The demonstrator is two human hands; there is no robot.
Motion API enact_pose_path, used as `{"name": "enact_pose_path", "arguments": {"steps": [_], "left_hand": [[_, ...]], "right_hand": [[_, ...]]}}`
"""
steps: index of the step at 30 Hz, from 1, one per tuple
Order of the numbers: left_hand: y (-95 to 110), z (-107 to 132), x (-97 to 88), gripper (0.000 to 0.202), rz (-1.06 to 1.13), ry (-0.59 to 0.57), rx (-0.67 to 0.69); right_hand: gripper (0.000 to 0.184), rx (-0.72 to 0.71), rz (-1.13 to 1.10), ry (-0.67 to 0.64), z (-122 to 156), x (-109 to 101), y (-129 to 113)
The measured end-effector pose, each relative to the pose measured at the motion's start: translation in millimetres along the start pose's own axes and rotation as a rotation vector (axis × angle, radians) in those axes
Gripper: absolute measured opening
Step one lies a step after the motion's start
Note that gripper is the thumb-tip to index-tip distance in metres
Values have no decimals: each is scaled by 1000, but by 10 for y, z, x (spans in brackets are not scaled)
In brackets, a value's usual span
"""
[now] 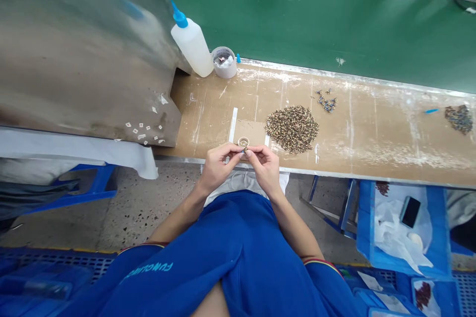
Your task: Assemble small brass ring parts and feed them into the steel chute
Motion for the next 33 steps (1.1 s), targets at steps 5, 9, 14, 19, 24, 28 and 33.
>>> {"name": "enact_pose_path", "arguments": {"steps": [5, 9, 14, 19, 24, 28, 33], "left_hand": [[50, 14, -38, 14, -18, -1, 61], [113, 29, -75, 15, -70, 37, 139], [189, 30, -140, 16, -164, 55, 203], [256, 6, -171, 19, -256, -15, 220], [310, 10, -155, 25, -307, -113, 262], [353, 33, -160, 22, -286, -150, 256], [465, 14, -195, 15, -209, -126, 255]], "right_hand": [[32, -35, 44, -36, 22, 38, -61], [32, -48, 48, -44, 43, 69, -81], [31, -80, 38, -87, 53, 139, -120], [29, -104, 42, -126, 81, 181, -169], [33, -85, 23, -212, 102, 216, -147], [34, -69, -9, -259, 131, 226, -150], [30, -56, -49, -213, 162, 191, -224]]}}
Point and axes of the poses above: each hand's wrist, its own z-axis away from the middle knuckle, its own x-axis out of the palm, y = z × x, the point moved 8 cm from there along -z, towards the middle knuckle
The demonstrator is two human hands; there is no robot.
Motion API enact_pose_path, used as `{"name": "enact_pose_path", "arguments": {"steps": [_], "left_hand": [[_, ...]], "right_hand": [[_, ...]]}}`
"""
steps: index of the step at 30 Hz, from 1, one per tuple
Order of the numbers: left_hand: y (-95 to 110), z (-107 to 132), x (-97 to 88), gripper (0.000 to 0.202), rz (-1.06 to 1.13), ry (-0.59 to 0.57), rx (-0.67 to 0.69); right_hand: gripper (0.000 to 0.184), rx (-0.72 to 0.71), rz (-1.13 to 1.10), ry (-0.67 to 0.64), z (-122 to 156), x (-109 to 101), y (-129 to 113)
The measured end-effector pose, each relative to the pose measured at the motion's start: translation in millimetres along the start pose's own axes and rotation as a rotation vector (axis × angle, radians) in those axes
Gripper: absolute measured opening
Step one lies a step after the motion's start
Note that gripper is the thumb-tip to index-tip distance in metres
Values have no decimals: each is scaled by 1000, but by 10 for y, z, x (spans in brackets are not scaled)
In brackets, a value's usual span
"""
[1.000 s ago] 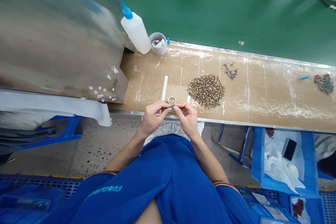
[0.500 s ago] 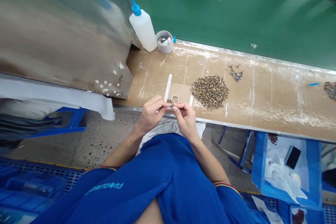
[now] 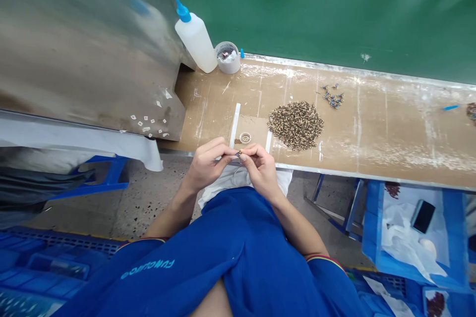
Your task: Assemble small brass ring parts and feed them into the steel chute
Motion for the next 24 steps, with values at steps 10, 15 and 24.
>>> {"name": "enact_pose_path", "arguments": {"steps": [10, 15, 24], "left_hand": [[3, -58, 54, 19, 77, -28, -17], [-8, -56, 91, 28, 47, -46, -3], [58, 1, 125, 35, 13, -42, 23]], "right_hand": [[30, 11, -10, 61, -4, -78, -59], [31, 14, -2, 31, -1, -94, -53], [32, -16, 21, -78, 22, -77, -151]]}}
Point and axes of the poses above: each hand's wrist, its own z-axis away from the middle knuckle, its own x-axis out of the palm, y = z × x, the point moved 8 cm from there along -z, towards the middle knuckle
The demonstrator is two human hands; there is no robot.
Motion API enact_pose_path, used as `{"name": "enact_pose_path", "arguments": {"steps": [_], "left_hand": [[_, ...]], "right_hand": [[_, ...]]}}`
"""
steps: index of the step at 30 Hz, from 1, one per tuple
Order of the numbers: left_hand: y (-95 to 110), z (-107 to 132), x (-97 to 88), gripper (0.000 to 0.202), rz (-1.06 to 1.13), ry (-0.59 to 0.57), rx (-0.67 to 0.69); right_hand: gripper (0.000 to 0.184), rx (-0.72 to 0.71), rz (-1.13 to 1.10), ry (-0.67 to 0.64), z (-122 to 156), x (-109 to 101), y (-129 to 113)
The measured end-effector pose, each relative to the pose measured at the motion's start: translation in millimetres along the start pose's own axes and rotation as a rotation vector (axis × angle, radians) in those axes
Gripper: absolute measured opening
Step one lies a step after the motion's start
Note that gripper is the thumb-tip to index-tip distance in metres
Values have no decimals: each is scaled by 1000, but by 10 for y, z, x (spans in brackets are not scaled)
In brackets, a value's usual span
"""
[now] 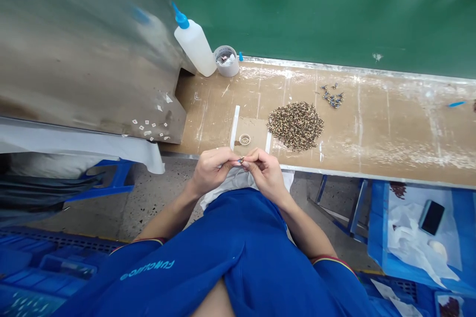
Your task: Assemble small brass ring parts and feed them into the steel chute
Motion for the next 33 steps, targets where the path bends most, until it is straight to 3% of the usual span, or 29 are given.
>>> {"name": "enact_pose_path", "arguments": {"steps": [6, 12, 20, 27, 33], "left_hand": [[-127, 83, 51, 35, 28, 6, -29], [-214, 101, -17, 21, 125, 32, -109], [-134, 40, -17, 23, 116, -8, -69], [-34, -46, 107, 25, 48, -81, -9], [34, -166, 224, 26, -22, -111, 8]], "right_hand": [[36, 53, 9, -9, -30, 15, 143], [38, 121, -43, -27, -35, 55, 240], [32, 56, -36, -24, -24, 23, 108], [29, -23, 34, -71, -11, -114, 18], [29, 6, 40, -46, 18, -261, 80]]}}
Point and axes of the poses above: each hand's wrist, its own z-axis away from the middle knuckle, its own x-axis out of the palm, y = z × x, the point moved 8 cm from there along -z, towards the middle knuckle
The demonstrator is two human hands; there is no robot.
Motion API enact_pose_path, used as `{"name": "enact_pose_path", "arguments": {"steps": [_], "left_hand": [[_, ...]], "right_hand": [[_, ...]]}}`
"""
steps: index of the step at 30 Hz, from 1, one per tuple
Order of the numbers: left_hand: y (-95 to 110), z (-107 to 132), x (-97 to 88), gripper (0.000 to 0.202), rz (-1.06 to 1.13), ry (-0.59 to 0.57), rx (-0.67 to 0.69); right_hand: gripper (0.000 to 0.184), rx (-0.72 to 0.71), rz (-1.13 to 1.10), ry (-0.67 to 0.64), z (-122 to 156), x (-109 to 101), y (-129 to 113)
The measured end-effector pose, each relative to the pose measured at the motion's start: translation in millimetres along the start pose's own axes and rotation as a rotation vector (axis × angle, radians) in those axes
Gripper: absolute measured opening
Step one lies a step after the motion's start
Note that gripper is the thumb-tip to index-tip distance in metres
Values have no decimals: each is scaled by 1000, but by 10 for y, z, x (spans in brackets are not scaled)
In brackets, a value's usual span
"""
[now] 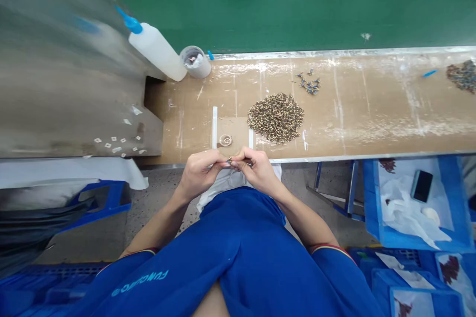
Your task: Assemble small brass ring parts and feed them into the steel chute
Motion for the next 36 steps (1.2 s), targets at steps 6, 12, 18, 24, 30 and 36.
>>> {"name": "enact_pose_path", "arguments": {"steps": [6, 12, 18, 24, 30, 36], "left_hand": [[15, -191, 134, 24, 52, -69, 32], [-53, -397, 158, 21, 328, -123, -90], [-165, -376, 380, 36, 617, -270, -391], [10, -421, 414, 27, 487, -275, -303], [357, -510, 362, 27, 241, -226, -61], [461, -496, 412, 24, 237, -201, -24]], "right_hand": [[29, 1, 31, 92, 62, -203, -31], [20, -113, 166, 122, 24, -323, -245], [19, -332, 349, 172, 83, -401, -449], [24, -280, 303, 175, 189, -483, -489], [27, -180, 186, 182, 316, -592, -516], [32, -79, 114, 171, 369, -666, -459]]}}
Point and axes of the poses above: each hand's wrist, its own z-axis away from the middle knuckle, its own x-axis out of the palm, y = z × x, the point moved 8 cm from there along -z, towards the middle knuckle
